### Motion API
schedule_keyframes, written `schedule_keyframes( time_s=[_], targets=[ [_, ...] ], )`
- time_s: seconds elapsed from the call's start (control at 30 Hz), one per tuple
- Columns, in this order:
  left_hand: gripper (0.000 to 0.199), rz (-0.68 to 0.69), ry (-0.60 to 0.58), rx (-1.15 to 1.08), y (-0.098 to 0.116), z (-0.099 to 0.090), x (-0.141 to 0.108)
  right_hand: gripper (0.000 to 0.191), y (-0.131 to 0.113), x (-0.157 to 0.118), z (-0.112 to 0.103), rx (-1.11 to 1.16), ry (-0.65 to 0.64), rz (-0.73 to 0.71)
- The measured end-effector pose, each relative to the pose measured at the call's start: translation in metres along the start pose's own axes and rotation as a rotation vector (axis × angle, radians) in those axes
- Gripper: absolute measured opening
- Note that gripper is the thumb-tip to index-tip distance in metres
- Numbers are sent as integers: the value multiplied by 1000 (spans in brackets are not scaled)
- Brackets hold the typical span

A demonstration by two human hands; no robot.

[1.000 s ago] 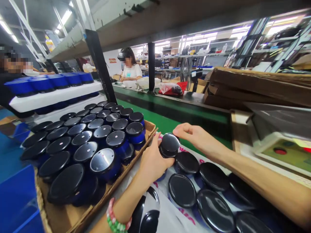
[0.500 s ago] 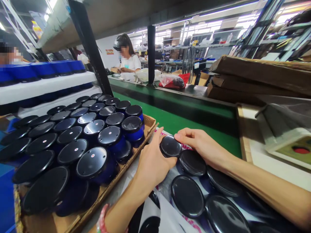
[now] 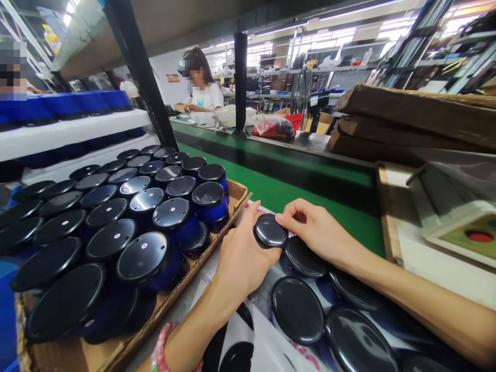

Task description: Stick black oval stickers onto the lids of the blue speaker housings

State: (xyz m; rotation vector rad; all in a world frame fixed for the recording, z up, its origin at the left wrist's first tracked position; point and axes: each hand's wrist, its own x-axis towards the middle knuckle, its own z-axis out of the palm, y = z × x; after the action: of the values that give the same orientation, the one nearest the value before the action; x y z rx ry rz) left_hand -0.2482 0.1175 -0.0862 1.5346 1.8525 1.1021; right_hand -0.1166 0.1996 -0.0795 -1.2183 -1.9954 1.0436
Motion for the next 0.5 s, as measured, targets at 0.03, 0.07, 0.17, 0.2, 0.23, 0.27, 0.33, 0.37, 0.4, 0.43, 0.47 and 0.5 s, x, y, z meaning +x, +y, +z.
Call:
schedule_keyframes(
  time_s=[0.03,0.07,0.17,0.2,0.23,0.27,0.33,0.37,0.4,0.43,0.47,0.5],
  targets=[
    [76,2,0,0,0,0,0,26,0,0,0,-18,6,-15],
    [76,4,0,0,-1,0,0,25,1,0,1,-35,11,-29],
    [76,2,3,-5,-2,1,1,24,2,0,2,-84,25,-74],
    [76,3,4,-8,-3,1,1,23,2,1,2,-101,30,-88],
    [76,5,4,-10,-3,1,1,23,2,0,2,-118,34,-101],
    [76,10,4,-11,-4,1,1,23,1,0,2,-136,39,-114],
    [75,22,7,-9,-4,0,1,22,0,-1,3,-174,45,-135],
    [75,29,10,-3,-3,0,1,22,0,-2,2,-193,46,-144],
    [74,34,15,6,-2,-1,0,22,0,-3,2,-213,47,-154],
    [73,35,19,16,-2,-1,0,21,1,-2,2,-234,45,-165],
    [72,37,20,28,-1,0,0,22,3,-1,1,-258,44,-175],
    [71,38,20,38,-1,0,1,25,5,1,0,-287,43,-186]
  ],
)
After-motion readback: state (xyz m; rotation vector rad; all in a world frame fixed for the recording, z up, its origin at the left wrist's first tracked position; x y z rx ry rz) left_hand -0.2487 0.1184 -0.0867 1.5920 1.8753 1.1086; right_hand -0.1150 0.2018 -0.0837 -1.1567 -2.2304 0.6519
